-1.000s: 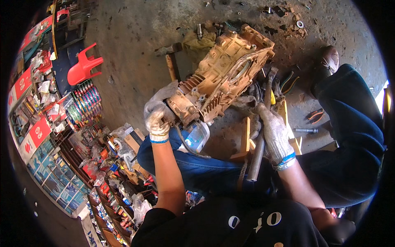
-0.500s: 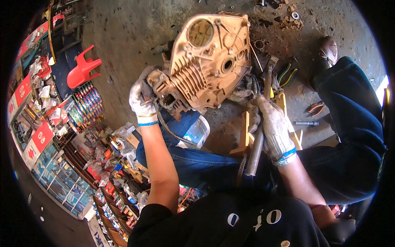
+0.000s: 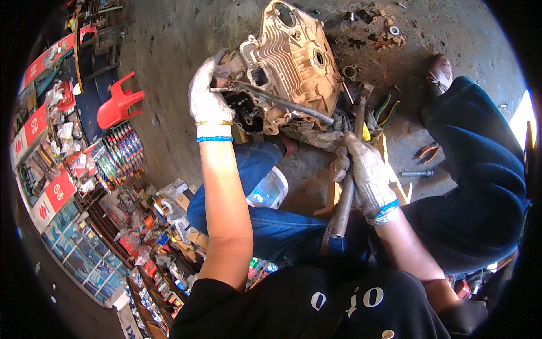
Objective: The person sits on the floor and disassembles a small engine block using a hammer, screwdriver, and power drill. They remove bolts and internal components, placing them into a bucket.
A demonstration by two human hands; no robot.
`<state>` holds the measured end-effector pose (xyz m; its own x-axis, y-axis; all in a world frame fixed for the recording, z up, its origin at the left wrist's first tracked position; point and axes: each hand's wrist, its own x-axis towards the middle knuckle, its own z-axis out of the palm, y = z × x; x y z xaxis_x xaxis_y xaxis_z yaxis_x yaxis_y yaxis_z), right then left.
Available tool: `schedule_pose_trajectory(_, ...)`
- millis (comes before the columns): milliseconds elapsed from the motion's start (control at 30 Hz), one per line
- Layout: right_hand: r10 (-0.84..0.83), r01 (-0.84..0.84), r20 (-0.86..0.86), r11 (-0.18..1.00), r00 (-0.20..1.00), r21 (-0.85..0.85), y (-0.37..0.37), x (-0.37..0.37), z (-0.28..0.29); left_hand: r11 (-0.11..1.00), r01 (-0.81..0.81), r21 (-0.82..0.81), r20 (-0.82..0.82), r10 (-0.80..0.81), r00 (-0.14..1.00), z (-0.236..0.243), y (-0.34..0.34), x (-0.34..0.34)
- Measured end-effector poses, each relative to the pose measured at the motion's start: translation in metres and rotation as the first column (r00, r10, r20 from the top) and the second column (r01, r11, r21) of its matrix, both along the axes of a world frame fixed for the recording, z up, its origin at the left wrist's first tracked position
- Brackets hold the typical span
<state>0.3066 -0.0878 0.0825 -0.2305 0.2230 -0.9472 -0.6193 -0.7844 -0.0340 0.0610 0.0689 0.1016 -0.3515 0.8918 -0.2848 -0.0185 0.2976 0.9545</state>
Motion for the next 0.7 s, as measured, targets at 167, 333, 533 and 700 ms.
schedule_pose_trajectory(167,0.002,-0.003,0.013,0.998,1.000,0.064,-0.003,0.001,0.001,0.996,-0.013,-0.084,-0.066,0.007,0.998,-0.014,0.028,0.001)
schedule_pose_trajectory(333,-0.099,0.102,-0.027,0.986,0.995,0.130,-0.007,0.005,0.000,0.986,-0.115,-0.120,0.020,0.118,0.993,-0.031,0.033,-0.032)
schedule_pose_trajectory(533,-0.162,0.163,-0.018,0.971,0.987,0.177,-0.012,0.002,-0.013,0.960,-0.261,-0.098,0.118,0.272,0.955,-0.019,-0.015,-0.043)
schedule_pose_trajectory(700,-0.192,0.202,-0.074,0.962,0.979,0.184,-0.017,0.005,-0.018,0.899,-0.413,-0.142,0.093,0.428,0.899,-0.003,-0.043,-0.026)
